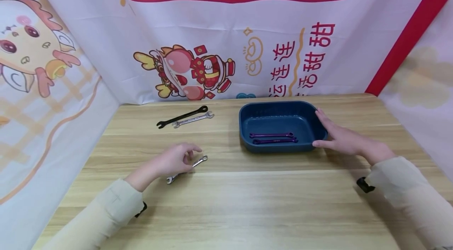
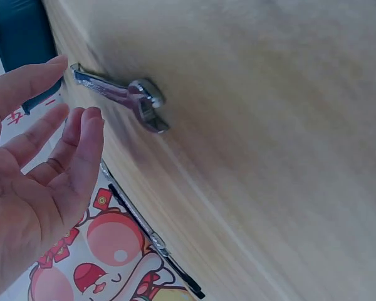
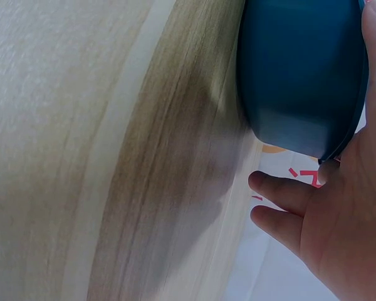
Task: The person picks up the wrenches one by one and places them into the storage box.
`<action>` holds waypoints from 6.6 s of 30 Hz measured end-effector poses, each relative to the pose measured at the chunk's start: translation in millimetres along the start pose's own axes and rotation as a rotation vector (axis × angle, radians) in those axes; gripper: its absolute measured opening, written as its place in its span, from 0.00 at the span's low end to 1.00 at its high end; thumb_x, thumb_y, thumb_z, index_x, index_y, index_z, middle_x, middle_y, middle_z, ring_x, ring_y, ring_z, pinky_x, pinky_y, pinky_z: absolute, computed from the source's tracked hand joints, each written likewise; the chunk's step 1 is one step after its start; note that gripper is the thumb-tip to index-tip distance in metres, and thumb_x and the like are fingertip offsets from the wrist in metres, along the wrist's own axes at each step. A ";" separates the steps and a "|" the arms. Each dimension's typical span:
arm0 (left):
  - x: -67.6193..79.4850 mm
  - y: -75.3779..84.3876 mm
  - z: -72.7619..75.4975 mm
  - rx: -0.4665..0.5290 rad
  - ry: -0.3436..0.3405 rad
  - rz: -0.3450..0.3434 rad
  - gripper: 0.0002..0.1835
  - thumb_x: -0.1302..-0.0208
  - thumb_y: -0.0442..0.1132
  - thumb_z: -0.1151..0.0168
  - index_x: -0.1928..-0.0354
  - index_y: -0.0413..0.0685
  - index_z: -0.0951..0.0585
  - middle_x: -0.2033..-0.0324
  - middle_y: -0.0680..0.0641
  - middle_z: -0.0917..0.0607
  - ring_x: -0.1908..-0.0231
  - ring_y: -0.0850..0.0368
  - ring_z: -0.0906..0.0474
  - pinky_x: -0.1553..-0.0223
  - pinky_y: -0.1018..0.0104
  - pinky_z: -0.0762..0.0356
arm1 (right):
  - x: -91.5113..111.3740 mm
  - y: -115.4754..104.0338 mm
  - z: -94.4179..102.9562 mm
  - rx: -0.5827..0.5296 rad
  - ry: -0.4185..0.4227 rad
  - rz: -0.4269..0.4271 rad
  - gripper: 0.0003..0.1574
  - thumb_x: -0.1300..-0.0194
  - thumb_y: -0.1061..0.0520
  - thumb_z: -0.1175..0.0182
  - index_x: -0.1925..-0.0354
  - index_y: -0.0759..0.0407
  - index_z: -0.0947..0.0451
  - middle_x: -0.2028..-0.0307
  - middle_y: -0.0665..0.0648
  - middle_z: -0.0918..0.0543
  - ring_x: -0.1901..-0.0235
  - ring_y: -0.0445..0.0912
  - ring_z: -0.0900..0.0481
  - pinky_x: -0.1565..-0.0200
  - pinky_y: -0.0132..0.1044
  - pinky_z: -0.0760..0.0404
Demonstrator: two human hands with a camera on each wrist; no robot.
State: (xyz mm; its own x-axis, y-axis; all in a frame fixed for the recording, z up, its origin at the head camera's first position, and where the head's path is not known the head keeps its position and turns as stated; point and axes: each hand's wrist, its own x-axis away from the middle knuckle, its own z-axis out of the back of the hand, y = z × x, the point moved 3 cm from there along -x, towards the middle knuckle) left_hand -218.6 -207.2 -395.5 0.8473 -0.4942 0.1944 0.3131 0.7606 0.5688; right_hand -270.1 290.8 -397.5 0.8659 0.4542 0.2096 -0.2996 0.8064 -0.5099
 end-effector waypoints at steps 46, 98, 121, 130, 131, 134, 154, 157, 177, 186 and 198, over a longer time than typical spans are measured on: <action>0.7 -10.4 -8.4 -0.029 0.006 -0.033 0.28 0.52 0.19 0.34 0.44 0.38 0.17 0.66 0.49 0.21 0.68 0.58 0.26 0.68 0.65 0.25 | 1.2 -0.4 -1.6 -0.012 -0.001 0.004 0.70 0.30 0.38 0.37 0.18 0.56 0.76 0.20 0.67 0.70 0.24 0.72 0.61 0.34 0.72 0.48; -3.4 -14.1 -6.6 -0.081 0.047 -0.023 0.30 0.55 0.21 0.32 0.44 0.42 0.16 0.60 0.48 0.21 0.65 0.57 0.26 0.64 0.63 0.24 | -2.5 4.2 -2.1 -0.004 0.000 0.016 0.70 0.30 0.37 0.37 0.18 0.53 0.77 0.20 0.63 0.73 0.24 0.71 0.61 0.34 0.72 0.48; -8.0 -12.7 -1.2 -0.006 0.016 -0.001 0.28 0.55 0.22 0.28 0.46 0.40 0.16 0.65 0.49 0.19 0.67 0.57 0.26 0.63 0.61 0.24 | -3.6 4.7 -1.8 0.002 0.011 0.036 0.70 0.30 0.37 0.37 0.18 0.56 0.75 0.20 0.67 0.71 0.24 0.72 0.60 0.34 0.72 0.47; -6.5 -17.0 5.0 -0.017 0.007 0.032 0.27 0.53 0.25 0.25 0.46 0.41 0.16 0.63 0.49 0.18 0.66 0.57 0.25 0.62 0.61 0.23 | -4.1 4.3 -1.3 -0.003 0.007 0.036 0.69 0.30 0.38 0.37 0.18 0.57 0.75 0.20 0.67 0.71 0.25 0.72 0.59 0.35 0.72 0.46; -7.0 -17.2 5.1 -0.016 0.004 0.040 0.27 0.53 0.25 0.25 0.46 0.41 0.15 0.63 0.49 0.17 0.66 0.57 0.25 0.62 0.61 0.23 | -3.9 4.4 -1.5 -0.001 0.008 0.037 0.69 0.30 0.38 0.37 0.18 0.57 0.75 0.20 0.67 0.71 0.24 0.72 0.59 0.34 0.72 0.46; -7.9 -16.6 5.9 -0.016 0.003 0.051 0.28 0.53 0.25 0.25 0.46 0.41 0.15 0.64 0.49 0.17 0.66 0.57 0.24 0.62 0.60 0.22 | -3.6 4.3 -2.1 0.002 0.008 0.038 0.69 0.30 0.38 0.37 0.18 0.57 0.75 0.20 0.67 0.71 0.24 0.72 0.59 0.34 0.71 0.46; -10.2 -17.0 6.1 -0.041 0.022 0.036 0.26 0.55 0.24 0.26 0.49 0.42 0.14 0.68 0.51 0.18 0.68 0.58 0.24 0.63 0.62 0.22 | -2.9 1.8 -0.9 0.002 0.003 0.025 0.70 0.31 0.37 0.37 0.18 0.57 0.75 0.20 0.67 0.71 0.24 0.72 0.59 0.34 0.71 0.45; -11.1 -17.4 5.2 -0.051 0.023 0.032 0.26 0.56 0.24 0.27 0.49 0.42 0.13 0.69 0.52 0.18 0.68 0.58 0.25 0.63 0.62 0.23 | -3.1 1.9 -1.2 0.004 0.004 0.025 0.70 0.31 0.37 0.37 0.18 0.58 0.74 0.20 0.67 0.70 0.24 0.72 0.60 0.34 0.71 0.46; -12.9 -14.3 9.8 -0.065 0.031 0.022 0.28 0.52 0.21 0.33 0.44 0.37 0.16 0.67 0.48 0.17 0.69 0.56 0.25 0.66 0.62 0.23 | -2.2 2.6 -1.8 0.001 0.002 0.023 0.69 0.30 0.37 0.37 0.18 0.56 0.76 0.20 0.66 0.71 0.24 0.72 0.60 0.34 0.71 0.47; -17.0 -6.6 19.6 -0.080 0.067 -0.016 0.29 0.50 0.19 0.39 0.43 0.38 0.16 0.63 0.45 0.15 0.68 0.56 0.24 0.68 0.63 0.22 | -2.2 4.1 -2.3 -0.006 0.008 0.032 0.70 0.30 0.38 0.37 0.18 0.56 0.76 0.20 0.66 0.72 0.24 0.72 0.60 0.35 0.72 0.47; -26.1 3.4 27.0 -0.115 0.077 -0.014 0.25 0.42 0.22 0.35 0.42 0.44 0.14 0.61 0.45 0.14 0.68 0.56 0.24 0.66 0.61 0.23 | -1.6 5.1 -3.1 -0.009 0.006 0.026 0.70 0.31 0.36 0.37 0.18 0.54 0.76 0.20 0.64 0.73 0.24 0.71 0.61 0.34 0.72 0.49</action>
State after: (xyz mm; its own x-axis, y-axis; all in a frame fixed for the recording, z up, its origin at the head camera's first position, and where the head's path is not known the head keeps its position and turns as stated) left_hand -251.2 -203.2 -377.1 0.8713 -0.4752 0.1225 0.3691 0.7992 0.4745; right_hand -271.7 293.0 -403.0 0.8602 0.4727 0.1913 -0.3184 0.7910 -0.5225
